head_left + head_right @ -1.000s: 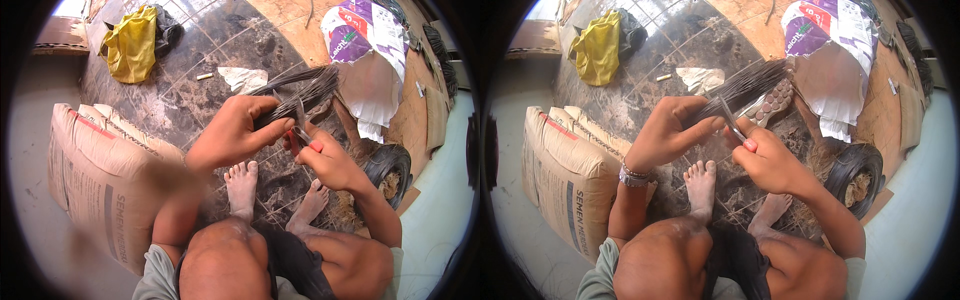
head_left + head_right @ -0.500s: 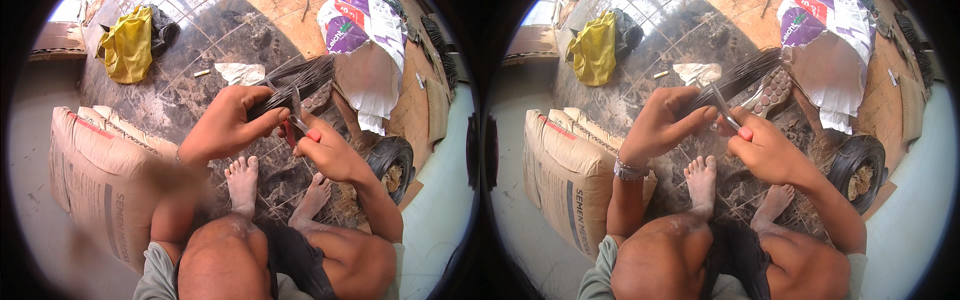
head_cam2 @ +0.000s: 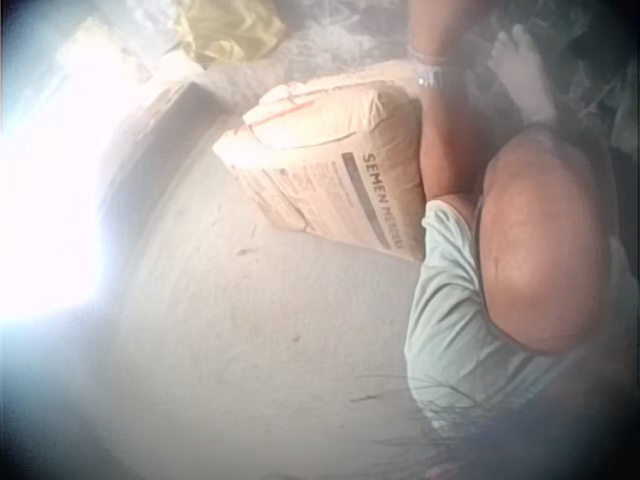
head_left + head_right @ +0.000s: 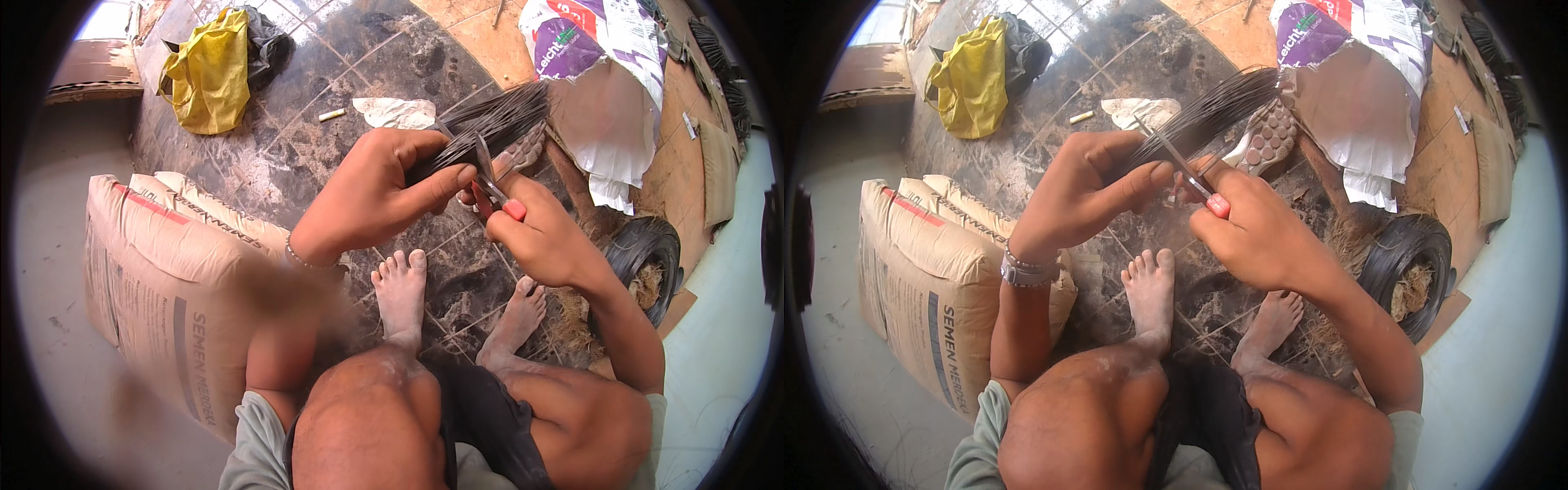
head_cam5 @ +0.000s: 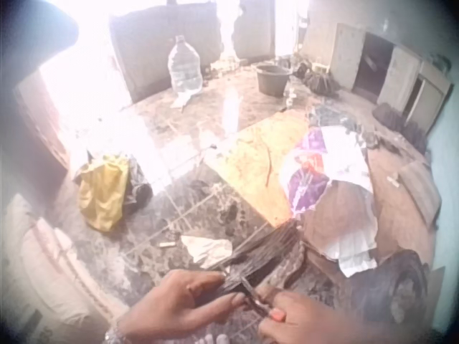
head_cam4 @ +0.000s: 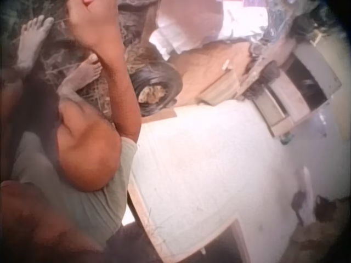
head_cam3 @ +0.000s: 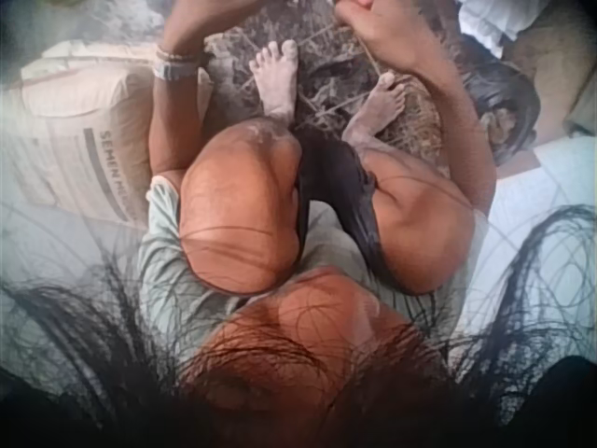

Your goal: The person holds a bundle of thin metal wires by hand and cuts the ends with a pair of pliers while sitting on the floor.

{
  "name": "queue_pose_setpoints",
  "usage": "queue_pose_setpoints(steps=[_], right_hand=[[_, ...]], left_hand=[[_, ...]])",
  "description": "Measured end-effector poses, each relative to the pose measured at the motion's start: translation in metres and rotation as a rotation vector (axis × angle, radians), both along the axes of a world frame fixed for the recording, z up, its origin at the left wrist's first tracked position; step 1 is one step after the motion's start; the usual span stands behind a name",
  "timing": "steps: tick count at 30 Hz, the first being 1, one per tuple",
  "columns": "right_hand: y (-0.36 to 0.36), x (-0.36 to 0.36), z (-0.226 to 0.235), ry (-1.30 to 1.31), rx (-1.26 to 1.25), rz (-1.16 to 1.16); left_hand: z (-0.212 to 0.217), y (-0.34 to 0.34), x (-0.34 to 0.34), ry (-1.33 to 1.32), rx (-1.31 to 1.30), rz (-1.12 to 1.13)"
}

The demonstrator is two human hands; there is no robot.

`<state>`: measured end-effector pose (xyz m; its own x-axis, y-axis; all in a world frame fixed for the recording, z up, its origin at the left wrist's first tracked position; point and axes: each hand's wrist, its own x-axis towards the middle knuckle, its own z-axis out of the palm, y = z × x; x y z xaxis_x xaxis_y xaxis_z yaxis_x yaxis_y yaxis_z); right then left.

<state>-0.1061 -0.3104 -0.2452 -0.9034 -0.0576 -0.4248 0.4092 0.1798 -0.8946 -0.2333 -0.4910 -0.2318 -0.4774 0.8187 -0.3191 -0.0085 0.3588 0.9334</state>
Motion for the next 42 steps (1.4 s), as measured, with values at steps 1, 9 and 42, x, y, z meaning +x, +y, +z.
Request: queue_pose_setpoints(steps=[1,9,42], right_hand=[[-0.001,-0.002,0.000,0.015,0.053,0.032],[-0.012,0.019,-0.028,0.085,0.035,-0.102],[-0.005,0.018,-0.020,0.087,0.109,0.008]], left_hand=[[0.000,-0.001,0.000,-0.027,0.003,0.016],[-0.005,0.002,0.000,-0.017,0.034,0.012],[-0.001,-0.002,0.001,-0.115,-0.014,-0.039]])
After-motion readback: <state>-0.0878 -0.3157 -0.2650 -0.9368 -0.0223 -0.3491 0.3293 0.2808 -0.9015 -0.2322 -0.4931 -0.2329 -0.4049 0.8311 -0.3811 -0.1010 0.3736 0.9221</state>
